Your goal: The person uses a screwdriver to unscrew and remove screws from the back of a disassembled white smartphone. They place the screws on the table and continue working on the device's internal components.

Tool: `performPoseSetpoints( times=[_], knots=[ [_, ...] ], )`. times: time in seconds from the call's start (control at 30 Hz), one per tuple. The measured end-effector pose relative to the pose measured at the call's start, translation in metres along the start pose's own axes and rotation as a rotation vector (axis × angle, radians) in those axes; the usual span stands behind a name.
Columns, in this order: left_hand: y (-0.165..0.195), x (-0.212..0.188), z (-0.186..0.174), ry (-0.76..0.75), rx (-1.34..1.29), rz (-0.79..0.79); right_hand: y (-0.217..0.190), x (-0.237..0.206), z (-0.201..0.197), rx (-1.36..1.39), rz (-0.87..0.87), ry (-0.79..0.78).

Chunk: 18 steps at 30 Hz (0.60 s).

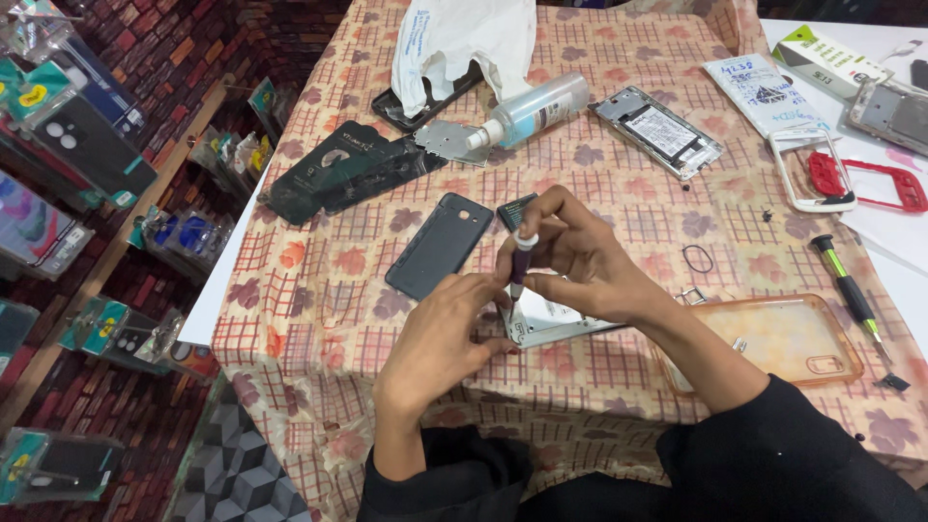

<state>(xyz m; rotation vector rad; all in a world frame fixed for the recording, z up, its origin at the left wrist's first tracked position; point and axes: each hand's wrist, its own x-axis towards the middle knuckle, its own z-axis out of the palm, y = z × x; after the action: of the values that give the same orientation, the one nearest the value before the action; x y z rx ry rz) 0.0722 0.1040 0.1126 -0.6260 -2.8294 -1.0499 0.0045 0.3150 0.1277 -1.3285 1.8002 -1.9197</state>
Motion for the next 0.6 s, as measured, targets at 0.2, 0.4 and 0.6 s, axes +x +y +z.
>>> performPoseSetpoints(
  times=[0.2, 0.4, 0.6],
  knots=[
    [-0.0027, 0.0015, 0.0018, 0.004, 0.012, 0.042, 0.0025, -0.0016, 0.0000, -0.106, -0.025, 0.073],
    [-0.0056, 0.0008, 0.0010, 0.084, 0.032, 0.150, -0.0020, -0.0008, 0.0037, -0.084, -0.123, -0.038],
    [-0.0013, 0.0001, -0.0017, 0.043, -0.022, 0.087, -0.0042, -0.0042, 0.0032, 0.027, 0.044, -0.024]
  ],
)
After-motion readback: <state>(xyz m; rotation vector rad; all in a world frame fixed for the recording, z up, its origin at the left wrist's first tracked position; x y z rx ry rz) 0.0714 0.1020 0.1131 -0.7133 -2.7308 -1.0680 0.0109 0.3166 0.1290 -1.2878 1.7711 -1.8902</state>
